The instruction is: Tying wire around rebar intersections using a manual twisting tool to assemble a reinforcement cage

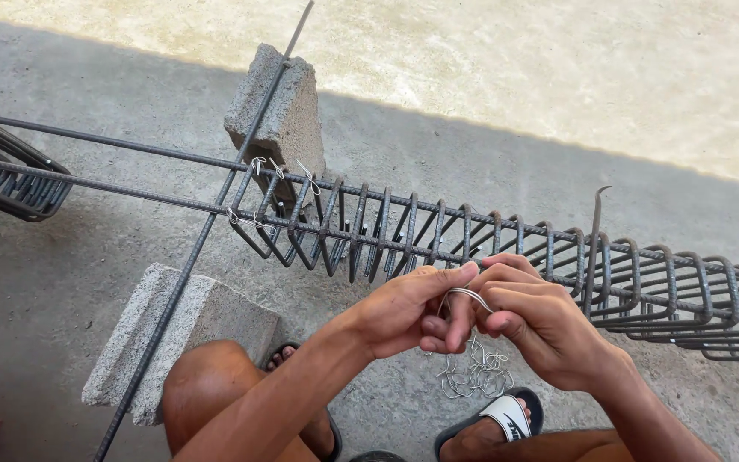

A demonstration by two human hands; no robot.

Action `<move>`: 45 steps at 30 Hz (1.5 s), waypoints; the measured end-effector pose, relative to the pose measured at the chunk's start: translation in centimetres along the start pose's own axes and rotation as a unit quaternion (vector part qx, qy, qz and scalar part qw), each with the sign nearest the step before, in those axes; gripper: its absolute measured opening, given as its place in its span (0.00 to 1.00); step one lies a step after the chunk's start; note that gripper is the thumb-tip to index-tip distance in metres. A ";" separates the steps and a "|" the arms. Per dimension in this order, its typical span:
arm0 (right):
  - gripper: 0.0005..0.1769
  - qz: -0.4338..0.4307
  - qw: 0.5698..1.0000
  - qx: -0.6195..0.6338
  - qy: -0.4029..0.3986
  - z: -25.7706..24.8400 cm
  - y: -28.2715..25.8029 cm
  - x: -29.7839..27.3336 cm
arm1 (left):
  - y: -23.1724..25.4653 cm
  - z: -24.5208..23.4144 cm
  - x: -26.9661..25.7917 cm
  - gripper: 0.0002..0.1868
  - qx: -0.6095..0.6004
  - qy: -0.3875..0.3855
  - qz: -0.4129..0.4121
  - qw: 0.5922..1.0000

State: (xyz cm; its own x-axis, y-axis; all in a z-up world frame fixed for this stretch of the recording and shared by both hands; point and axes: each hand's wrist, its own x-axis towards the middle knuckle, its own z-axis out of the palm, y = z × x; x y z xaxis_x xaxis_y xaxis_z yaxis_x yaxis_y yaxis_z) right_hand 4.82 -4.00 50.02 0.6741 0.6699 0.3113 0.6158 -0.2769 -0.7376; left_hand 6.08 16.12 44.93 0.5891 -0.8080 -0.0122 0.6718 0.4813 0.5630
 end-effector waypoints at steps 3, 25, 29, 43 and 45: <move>0.32 0.031 0.995 0.096 0.007 -0.5 0.9 -0.3 | -1.6 0.4 0.1 0.38 -0.060 -0.053 0.023 0.997; 0.26 0.144 0.988 0.051 -0.014 -2.4 3.0 -1.4 | 1.2 3.9 -0.1 0.36 0.565 0.204 -0.031 0.799; 0.25 0.314 0.939 -0.083 -0.116 -1.7 3.9 -1.5 | -1.0 1.6 0.7 0.36 0.839 0.156 0.007 0.521; 0.23 0.339 0.903 0.242 -0.104 -1.3 3.5 -1.8 | 3.0 0.7 0.8 0.18 0.621 0.075 -0.052 0.778; 0.19 0.398 0.914 0.019 -0.075 -1.1 2.7 -1.6 | 3.1 -0.9 1.4 0.26 0.577 -0.014 -0.099 0.811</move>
State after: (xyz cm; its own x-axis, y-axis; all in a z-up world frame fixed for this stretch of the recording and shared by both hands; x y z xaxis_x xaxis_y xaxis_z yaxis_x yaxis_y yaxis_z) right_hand 5.86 -6.52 48.18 0.8369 0.3542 -0.4173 -0.0628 -0.6953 -0.7160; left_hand 9.40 16.84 45.89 0.4996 -0.8456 -0.1878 -0.1239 -0.2843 0.9507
